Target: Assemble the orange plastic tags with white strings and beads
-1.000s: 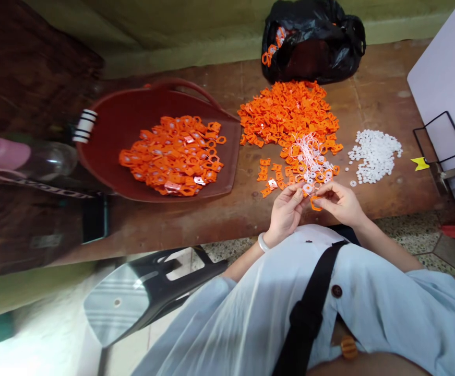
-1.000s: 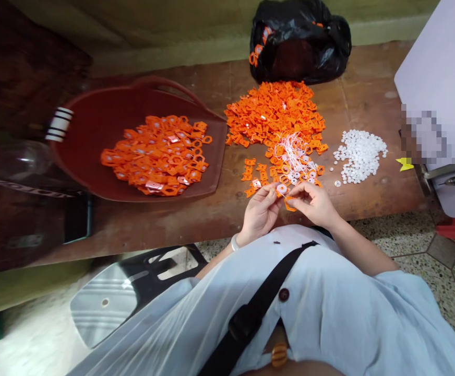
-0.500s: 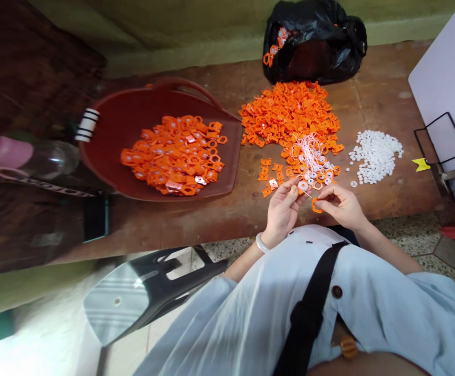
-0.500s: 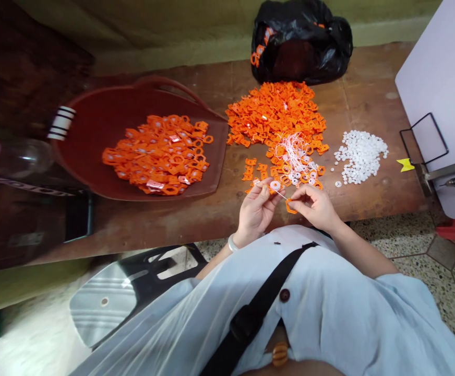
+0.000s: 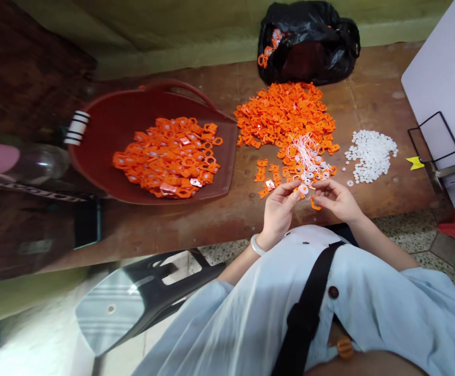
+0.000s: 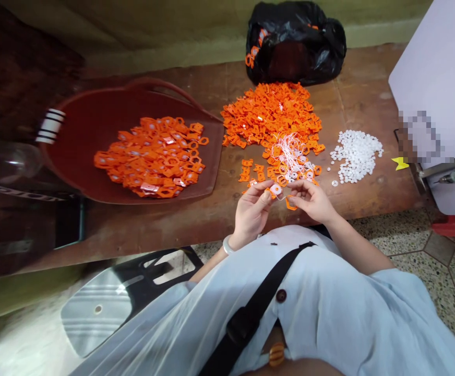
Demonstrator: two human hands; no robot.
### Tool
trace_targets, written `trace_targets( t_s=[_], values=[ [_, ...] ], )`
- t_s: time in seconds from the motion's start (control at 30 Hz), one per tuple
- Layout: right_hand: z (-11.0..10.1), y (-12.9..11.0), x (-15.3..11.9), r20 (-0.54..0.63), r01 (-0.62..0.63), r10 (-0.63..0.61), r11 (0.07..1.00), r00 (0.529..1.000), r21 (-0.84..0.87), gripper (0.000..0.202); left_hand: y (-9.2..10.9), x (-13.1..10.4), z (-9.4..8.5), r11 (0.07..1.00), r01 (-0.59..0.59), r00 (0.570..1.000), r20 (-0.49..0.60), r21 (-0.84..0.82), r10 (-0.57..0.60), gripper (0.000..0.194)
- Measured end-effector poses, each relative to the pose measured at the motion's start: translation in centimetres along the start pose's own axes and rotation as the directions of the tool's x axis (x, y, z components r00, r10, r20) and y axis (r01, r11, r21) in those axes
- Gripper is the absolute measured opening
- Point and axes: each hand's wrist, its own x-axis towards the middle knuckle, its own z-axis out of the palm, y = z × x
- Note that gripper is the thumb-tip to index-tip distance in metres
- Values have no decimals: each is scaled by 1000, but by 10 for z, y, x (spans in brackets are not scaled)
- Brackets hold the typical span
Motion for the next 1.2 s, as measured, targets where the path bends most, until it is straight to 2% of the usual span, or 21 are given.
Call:
trace_targets(
  t_s=[0.13, 0.2, 0.3, 0.4, 0.53, 0.63, 0.73, 0.87, 0.9, 1.0, 1.1, 1.2],
  values=[
    [2, -5, 3, 9, 59, -59, 998, 998, -7, 38, -2, 0, -2, 991, 122, 991, 54, -54, -119, 43],
    [4, -8, 4, 44, 127, -122, 985, 992, -121, 36, -4, 1, -4, 980, 190, 980, 65, -66, -186, 39],
    [6, -10, 5, 89, 229, -212, 915, 973, -332, 25, -5, 3, -7, 962, 264, 962, 93, -71, -257, 35],
    [5, -8, 5, 131, 309, -280, 842, 951, -442, 16, -5, 3, -10, 944, 325, 937, 148, -49, -315, 36],
    [5, 0, 4, 221, 366, -293, 769, 930, -523, 14, -7, 0, -12, 916, 400, 910, 138, -36, -392, 40],
    [9, 6, 0, 240, 371, -285, 759, 928, -535, 9, -13, -2, -16, 904, 427, 896, 144, -20, -420, 39],
    [4, 9, -3, 181, 329, -274, 807, 944, -490, 10, -17, 1, -29, 905, 425, 897, 122, 19, -424, 38],
    [-28, 3, -3, -155, 180, -233, 938, 960, -296, 25, -15, 9, -58, 908, 412, 911, -67, 74, -408, 34],
    [-36, 1, -2, -186, 147, -188, 965, 964, -217, 30, -15, 12, -64, 908, 411, 910, -86, 78, -405, 35],
    [-46, -4, 3, -100, 61, -57, 998, 993, 36, 43, -22, 19, -69, 925, 364, 931, -61, 112, -359, 41],
    [-34, -1, 8, -31, 36, -29, 969, 999, 246, 46, -39, 28, -66, 920, 302, 953, -80, 249, -292, 38],
    [-20, 7, 10, -21, 51, -46, 932, 999, 360, 43, -49, 34, -63, 851, 206, 978, -130, 483, -163, 28]
  ],
)
